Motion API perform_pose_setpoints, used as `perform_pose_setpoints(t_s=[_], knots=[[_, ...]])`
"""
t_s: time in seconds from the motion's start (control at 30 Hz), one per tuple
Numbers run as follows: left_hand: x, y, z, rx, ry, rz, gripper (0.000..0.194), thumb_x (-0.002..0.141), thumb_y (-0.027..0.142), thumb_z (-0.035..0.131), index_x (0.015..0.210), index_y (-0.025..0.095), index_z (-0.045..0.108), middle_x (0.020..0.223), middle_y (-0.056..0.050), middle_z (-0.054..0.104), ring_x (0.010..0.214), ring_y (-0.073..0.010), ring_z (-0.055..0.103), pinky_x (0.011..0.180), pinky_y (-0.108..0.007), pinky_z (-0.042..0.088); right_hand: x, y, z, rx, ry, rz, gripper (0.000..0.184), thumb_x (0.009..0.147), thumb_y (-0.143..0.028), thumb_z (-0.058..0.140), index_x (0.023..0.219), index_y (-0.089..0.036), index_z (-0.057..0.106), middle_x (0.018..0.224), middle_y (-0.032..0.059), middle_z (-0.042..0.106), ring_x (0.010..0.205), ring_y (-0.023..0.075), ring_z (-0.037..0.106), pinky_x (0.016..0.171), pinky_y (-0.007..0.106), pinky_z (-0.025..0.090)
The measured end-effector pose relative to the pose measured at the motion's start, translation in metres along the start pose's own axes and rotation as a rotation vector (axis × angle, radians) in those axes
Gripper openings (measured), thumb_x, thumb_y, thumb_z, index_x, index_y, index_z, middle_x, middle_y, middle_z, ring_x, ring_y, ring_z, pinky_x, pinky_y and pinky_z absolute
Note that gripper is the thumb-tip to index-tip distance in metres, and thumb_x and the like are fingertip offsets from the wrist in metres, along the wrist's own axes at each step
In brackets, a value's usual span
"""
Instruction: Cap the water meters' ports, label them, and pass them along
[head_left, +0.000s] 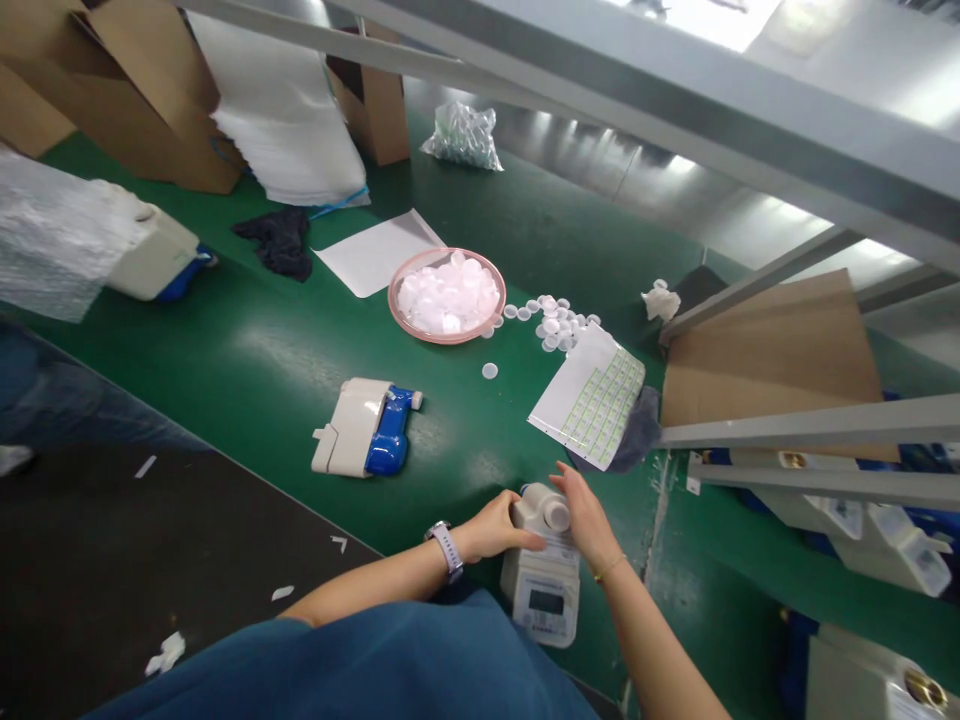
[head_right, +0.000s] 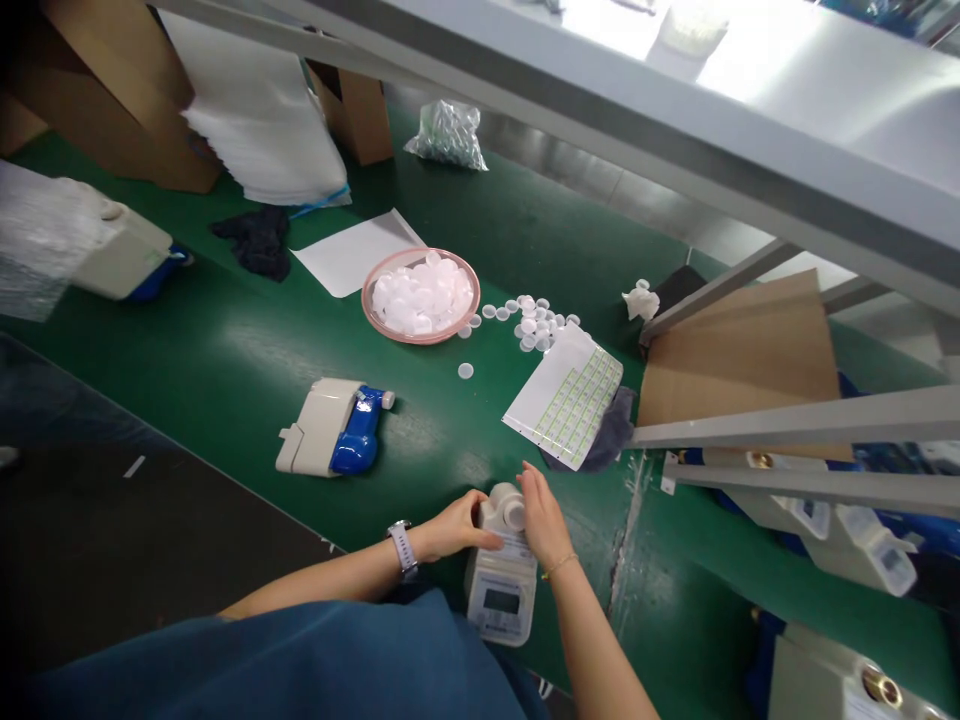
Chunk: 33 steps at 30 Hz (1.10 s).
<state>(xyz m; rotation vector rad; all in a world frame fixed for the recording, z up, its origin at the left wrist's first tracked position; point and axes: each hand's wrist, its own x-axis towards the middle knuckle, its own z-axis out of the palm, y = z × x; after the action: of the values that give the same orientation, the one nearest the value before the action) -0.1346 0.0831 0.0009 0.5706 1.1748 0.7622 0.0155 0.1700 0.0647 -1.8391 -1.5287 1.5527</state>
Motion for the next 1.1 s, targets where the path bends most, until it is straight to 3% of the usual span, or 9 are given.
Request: perform_pose_setpoints(t_s=[0.1, 0.2, 0.27, 0.4, 0.53, 0.73, 0.9, 1.0, 1.1], knots=[[-0.007, 0.013, -0.029, -0.146, -0.064, 0.027, 0.063, 0.051, 0.031, 0.087, 0.102, 0.014, 0.054, 0.1, -0.008, 0.061, 0.095, -0.0228, 0.057, 0.083, -0.033, 0.043, 0.002, 0.022, 0.007, -0.041, -0.024, 0.0, 0.073, 0.076, -0.073, 0.041, 0.126, -0.021, 0.053, 0.127, 0.0122, 0.058, 0.125, 0.0277, 0.047, 0.11, 0.046, 0.028], [-0.022, 0.019, -0.061, -0.301, -0.137, 0.032, 0.061, 0.061, 0.03, 0.082, 0.113, 0.014, 0.056, 0.109, -0.011, 0.062, 0.1, -0.0252, 0.058, 0.085, -0.035, 0.044, -0.007, 0.045, 0.025, 0.062, -0.243, 0.078, 0.072, 0.075, -0.068, 0.049, 0.131, -0.023, 0.047, 0.131, 0.011, 0.055, 0.125, 0.0278, 0.047, 0.107, 0.049, 0.033], [-0.034, 0.014, -0.078, -0.375, -0.063, 0.044, 0.056, 0.068, 0.034, 0.077, 0.117, 0.016, 0.057, 0.115, -0.011, 0.061, 0.105, -0.0263, 0.057, 0.09, -0.037, 0.043, -0.017, 0.052, 0.048, 0.129, -0.368, 0.023, 0.076, 0.072, -0.06, 0.061, 0.136, -0.024, 0.04, 0.139, 0.0106, 0.048, 0.128, 0.0267, 0.045, 0.109, 0.047, 0.032], [-0.047, -0.008, -0.097, -0.518, 0.224, 0.117, 0.056, 0.078, 0.032, 0.066, 0.131, 0.025, 0.049, 0.135, -0.004, 0.051, 0.123, -0.025, 0.046, 0.107, -0.037, 0.032, -0.025, 0.048, 0.1, 0.152, -0.251, -0.121, 0.099, 0.062, -0.047, 0.075, 0.144, -0.024, 0.025, 0.149, 0.0103, 0.033, 0.136, 0.026, 0.033, 0.115, 0.045, 0.021], [-0.042, -0.006, -0.105, -0.535, 0.322, 0.136, 0.061, 0.078, 0.028, 0.058, 0.138, 0.023, 0.042, 0.146, -0.002, 0.037, 0.135, -0.0242, 0.032, 0.115, -0.036, 0.022, -0.009, 0.038, 0.127, 0.143, -0.163, -0.153, 0.102, 0.06, -0.044, 0.076, 0.144, -0.021, 0.024, 0.149, 0.0116, 0.031, 0.137, 0.0272, 0.03, 0.115, 0.045, 0.021], [-0.026, 0.032, -0.113, -0.247, 0.314, 0.261, 0.071, 0.088, 0.042, 0.048, 0.148, 0.02, 0.016, 0.154, -0.002, 0.015, 0.142, -0.0198, 0.016, 0.117, -0.033, 0.016, 0.019, 0.014, 0.133, 0.16, -0.05, -0.178, 0.106, 0.061, -0.046, 0.074, 0.145, -0.017, 0.017, 0.15, 0.0152, 0.028, 0.137, 0.0275, 0.03, 0.113, 0.046, 0.023], [-0.024, 0.04, -0.122, 0.084, 0.365, 0.32, 0.077, 0.083, 0.042, 0.058, 0.146, 0.017, 0.022, 0.152, -0.007, 0.024, 0.14, -0.0229, 0.021, 0.117, -0.035, 0.016, 0.021, 0.005, 0.145, 0.062, 0.003, -0.132, 0.118, 0.056, -0.048, 0.075, 0.147, -0.013, 0.008, 0.149, 0.0189, 0.025, 0.138, 0.0323, 0.025, 0.113, 0.048, 0.021], [-0.02, 0.04, -0.126, 0.303, 0.443, 0.34, 0.087, 0.075, 0.039, 0.069, 0.145, 0.013, 0.024, 0.149, -0.011, 0.03, 0.138, -0.0255, 0.027, 0.116, -0.037, 0.019, 0.018, 0.004, 0.154, 0.033, 0.012, -0.102, 0.121, 0.056, -0.049, 0.075, 0.148, -0.014, 0.004, 0.146, 0.019, 0.028, 0.136, 0.0346, 0.027, 0.112, 0.05, 0.022], [-0.015, 0.048, -0.131, 0.471, 0.483, 0.331, 0.086, 0.073, 0.038, 0.07, 0.143, 0.009, 0.028, 0.146, -0.016, 0.035, 0.135, -0.0275, 0.033, 0.114, -0.038, 0.023, 0.018, -0.001, 0.162, 0.016, 0.051, -0.097, 0.12, 0.058, -0.047, 0.075, 0.148, -0.013, 0.003, 0.143, 0.0198, 0.032, 0.134, 0.0367, 0.03, 0.111, 0.052, 0.024]])
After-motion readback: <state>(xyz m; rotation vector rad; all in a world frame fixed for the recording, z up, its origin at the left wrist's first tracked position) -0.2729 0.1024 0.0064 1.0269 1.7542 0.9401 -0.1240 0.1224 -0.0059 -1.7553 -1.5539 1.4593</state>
